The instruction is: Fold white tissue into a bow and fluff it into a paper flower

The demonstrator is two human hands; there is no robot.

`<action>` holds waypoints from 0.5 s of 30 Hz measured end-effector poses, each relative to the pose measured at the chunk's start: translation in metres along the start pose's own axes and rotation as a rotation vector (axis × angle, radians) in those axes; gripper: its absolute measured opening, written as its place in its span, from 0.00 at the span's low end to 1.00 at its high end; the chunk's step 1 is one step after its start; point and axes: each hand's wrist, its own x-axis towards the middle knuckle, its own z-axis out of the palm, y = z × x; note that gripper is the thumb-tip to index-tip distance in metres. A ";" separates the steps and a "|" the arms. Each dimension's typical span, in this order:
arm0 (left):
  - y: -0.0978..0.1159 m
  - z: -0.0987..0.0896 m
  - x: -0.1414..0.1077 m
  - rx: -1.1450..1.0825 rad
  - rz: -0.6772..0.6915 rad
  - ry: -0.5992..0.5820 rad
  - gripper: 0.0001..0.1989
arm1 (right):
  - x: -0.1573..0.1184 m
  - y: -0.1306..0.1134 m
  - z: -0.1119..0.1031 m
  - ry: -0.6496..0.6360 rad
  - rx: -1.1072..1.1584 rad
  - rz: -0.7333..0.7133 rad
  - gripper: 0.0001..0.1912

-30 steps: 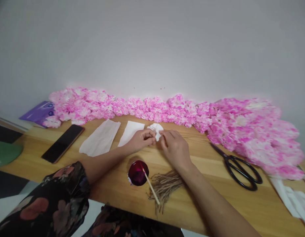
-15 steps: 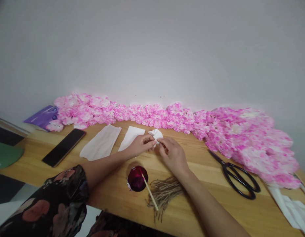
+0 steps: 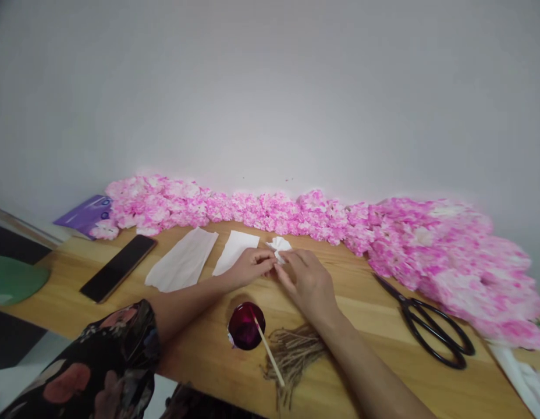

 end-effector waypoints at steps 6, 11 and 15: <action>-0.002 0.000 0.000 -0.003 -0.041 -0.028 0.11 | -0.001 0.005 0.005 -0.018 0.104 0.097 0.10; 0.002 0.001 0.000 0.105 -0.005 0.051 0.11 | 0.002 0.006 0.005 -0.051 0.279 0.287 0.10; 0.002 0.001 0.001 0.199 0.027 0.105 0.11 | 0.002 0.002 0.004 -0.074 0.296 0.297 0.09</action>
